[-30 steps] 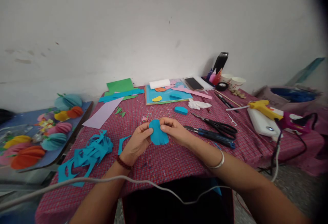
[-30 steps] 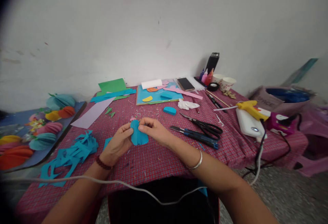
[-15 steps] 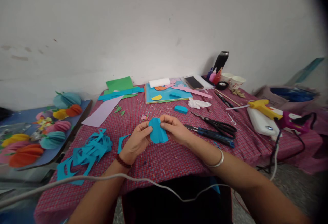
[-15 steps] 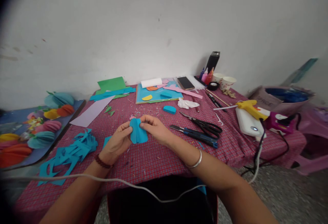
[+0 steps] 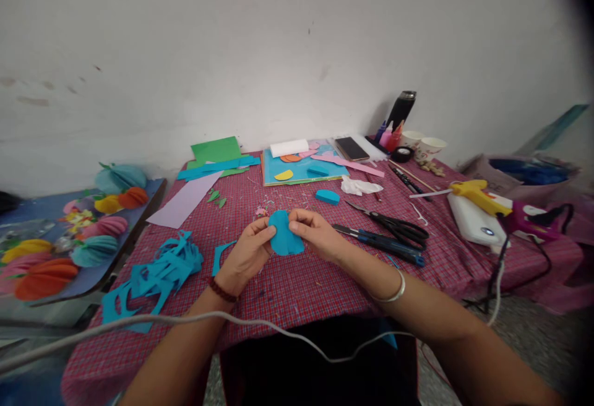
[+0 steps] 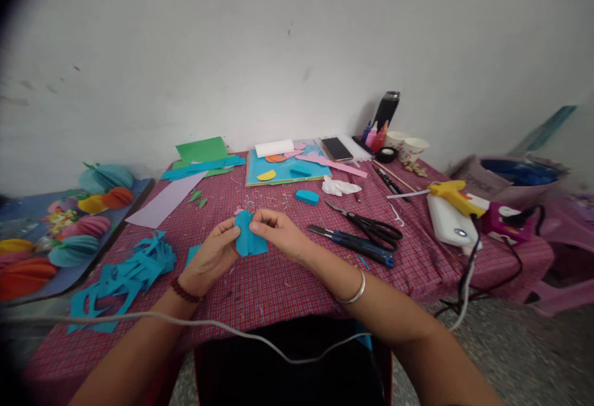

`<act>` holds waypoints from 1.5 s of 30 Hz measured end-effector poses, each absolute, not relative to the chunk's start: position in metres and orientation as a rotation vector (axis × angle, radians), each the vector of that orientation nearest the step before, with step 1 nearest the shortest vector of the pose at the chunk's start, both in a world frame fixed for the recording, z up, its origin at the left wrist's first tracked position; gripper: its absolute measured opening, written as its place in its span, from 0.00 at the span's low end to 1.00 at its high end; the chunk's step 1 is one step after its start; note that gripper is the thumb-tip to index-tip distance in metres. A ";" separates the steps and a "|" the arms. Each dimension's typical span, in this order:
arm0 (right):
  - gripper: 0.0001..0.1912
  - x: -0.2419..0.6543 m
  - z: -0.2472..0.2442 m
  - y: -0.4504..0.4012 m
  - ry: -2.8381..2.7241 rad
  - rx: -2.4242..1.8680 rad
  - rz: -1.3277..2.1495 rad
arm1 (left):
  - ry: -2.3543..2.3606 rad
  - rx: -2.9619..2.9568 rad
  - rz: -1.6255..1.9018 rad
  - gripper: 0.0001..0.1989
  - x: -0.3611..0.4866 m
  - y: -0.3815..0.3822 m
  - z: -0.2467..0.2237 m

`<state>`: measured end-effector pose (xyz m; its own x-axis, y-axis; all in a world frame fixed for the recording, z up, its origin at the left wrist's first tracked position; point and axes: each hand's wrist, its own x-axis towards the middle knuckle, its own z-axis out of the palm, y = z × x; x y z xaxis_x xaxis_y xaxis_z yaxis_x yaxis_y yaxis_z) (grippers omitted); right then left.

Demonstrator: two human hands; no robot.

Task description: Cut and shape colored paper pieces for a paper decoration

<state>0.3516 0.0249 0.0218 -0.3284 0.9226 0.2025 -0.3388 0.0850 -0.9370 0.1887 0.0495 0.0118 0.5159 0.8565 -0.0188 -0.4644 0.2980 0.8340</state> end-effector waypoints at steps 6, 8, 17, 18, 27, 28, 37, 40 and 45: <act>0.17 0.352 0.021 0.025 -1.255 -0.633 1.515 | 0.524 0.861 0.940 0.11 0.189 0.050 0.011; 0.17 0.352 0.020 0.026 -1.256 -0.632 1.509 | 0.523 0.854 0.939 0.11 0.189 0.050 0.011; 0.20 0.349 0.019 0.027 -1.297 -0.721 1.418 | 0.491 0.870 0.912 0.10 0.189 0.052 0.006; 0.19 0.349 0.019 0.027 -1.299 -0.727 1.399 | 0.489 0.869 0.912 0.10 0.189 0.052 0.006; 0.15 0.345 0.020 0.026 -1.209 -0.667 1.332 | 0.501 0.859 0.935 0.09 0.189 0.052 0.007; 0.13 0.346 0.021 0.026 -1.227 -0.673 1.333 | 0.507 0.863 0.935 0.09 0.189 0.052 0.007; 0.16 0.349 0.022 0.023 -1.254 -0.650 1.416 | 0.511 0.901 0.917 0.10 0.189 0.051 0.007; 0.16 0.349 0.020 0.025 -1.249 -0.636 1.422 | 0.503 0.897 0.913 0.10 0.188 0.051 0.006; 0.15 0.348 0.020 0.025 -1.236 -0.684 1.420 | 0.488 0.890 0.911 0.10 0.188 0.052 0.007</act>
<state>0.3482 0.0249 0.0198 -0.2537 0.9428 0.2163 -0.3445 0.1209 -0.9310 0.1880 0.0515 0.0066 0.5434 0.8394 -0.0035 -0.4682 0.3066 0.8287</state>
